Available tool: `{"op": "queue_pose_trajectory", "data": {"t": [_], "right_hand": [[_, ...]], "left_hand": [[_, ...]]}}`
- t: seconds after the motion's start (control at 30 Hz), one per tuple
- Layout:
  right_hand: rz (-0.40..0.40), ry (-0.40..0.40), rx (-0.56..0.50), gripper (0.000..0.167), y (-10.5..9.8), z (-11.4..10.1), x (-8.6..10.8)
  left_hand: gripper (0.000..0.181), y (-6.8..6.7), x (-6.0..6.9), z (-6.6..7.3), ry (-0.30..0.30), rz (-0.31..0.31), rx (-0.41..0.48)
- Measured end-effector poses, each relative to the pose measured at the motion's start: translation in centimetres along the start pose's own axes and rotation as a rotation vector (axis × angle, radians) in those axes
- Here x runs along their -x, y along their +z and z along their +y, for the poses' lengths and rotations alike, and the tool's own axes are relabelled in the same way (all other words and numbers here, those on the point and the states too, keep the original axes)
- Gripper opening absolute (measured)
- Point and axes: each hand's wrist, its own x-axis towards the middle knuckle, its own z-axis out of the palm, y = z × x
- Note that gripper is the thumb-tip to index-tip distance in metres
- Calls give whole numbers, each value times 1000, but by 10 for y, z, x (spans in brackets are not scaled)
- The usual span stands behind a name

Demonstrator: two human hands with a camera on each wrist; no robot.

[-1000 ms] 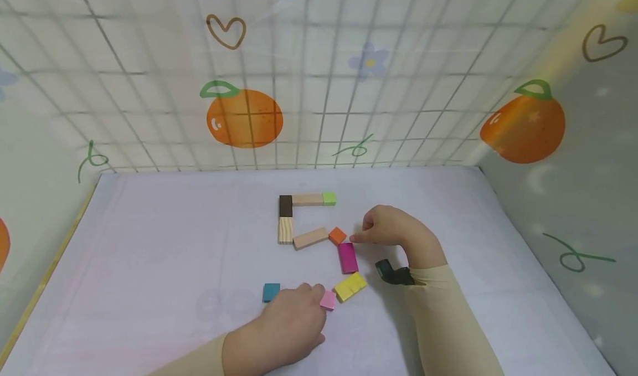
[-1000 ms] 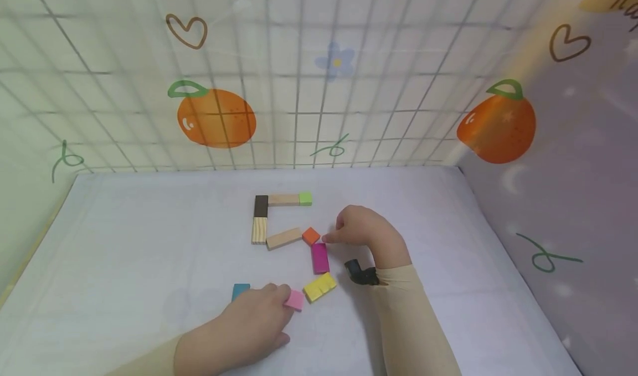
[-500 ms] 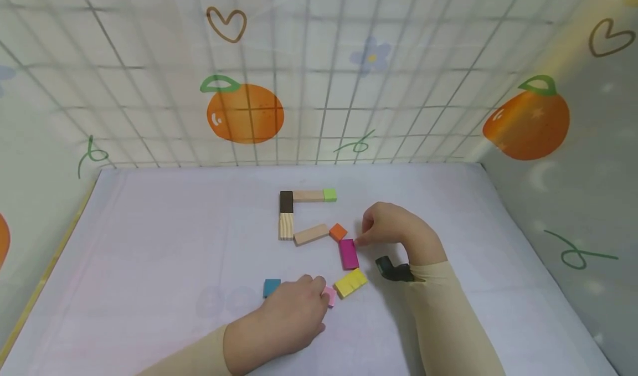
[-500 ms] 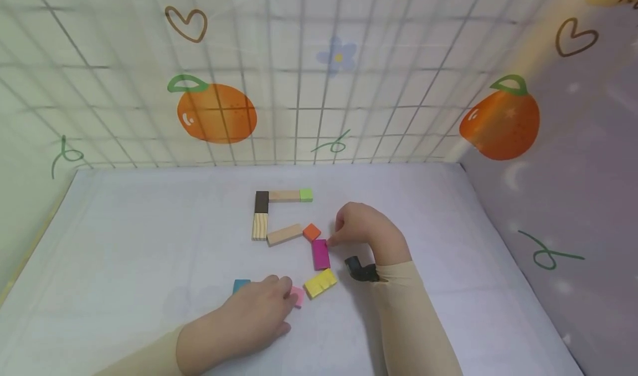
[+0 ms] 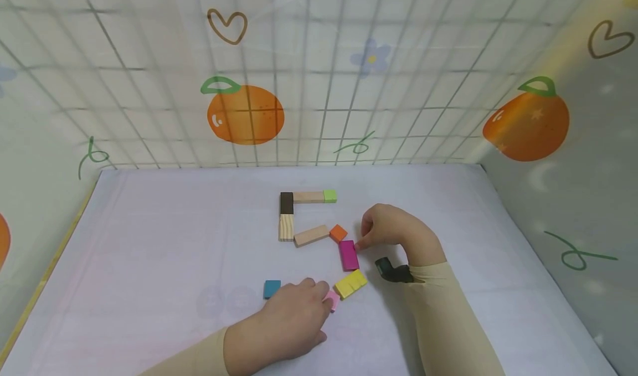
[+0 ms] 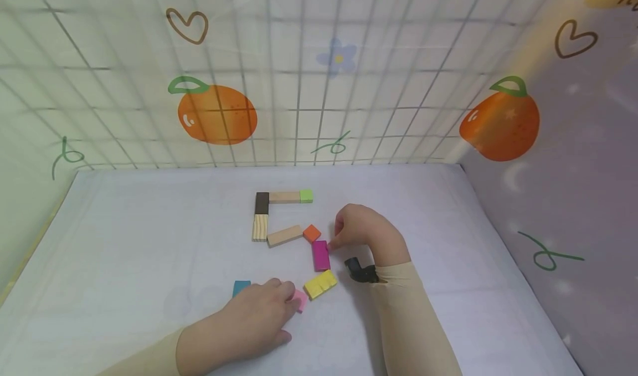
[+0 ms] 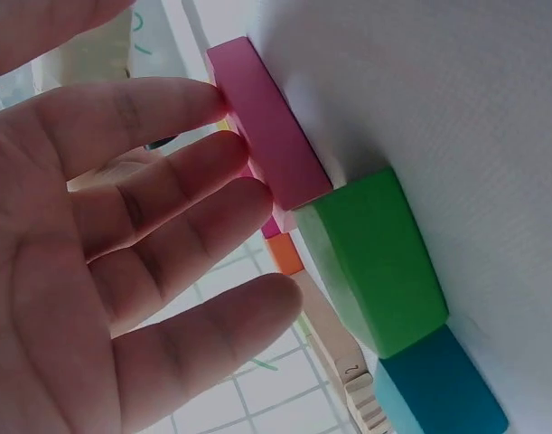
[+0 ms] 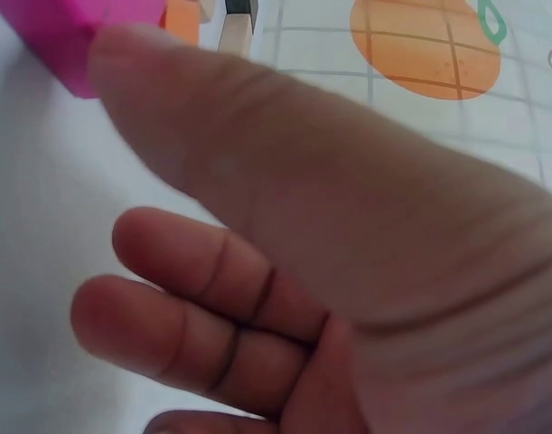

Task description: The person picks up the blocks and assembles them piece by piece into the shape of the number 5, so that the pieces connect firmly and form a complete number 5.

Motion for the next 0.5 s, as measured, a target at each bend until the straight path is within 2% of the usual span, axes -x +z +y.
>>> {"op": "queue_pose_trajectory", "data": {"t": [0.3,0.5], "right_hand": [[-17,-15,4,25,0,2,-2],[-20,-22,-1,26,1,3,-2]], "left_hand": [[45,0,1,1,28,19,4],[47,0,0,1,23,14,5]]}}
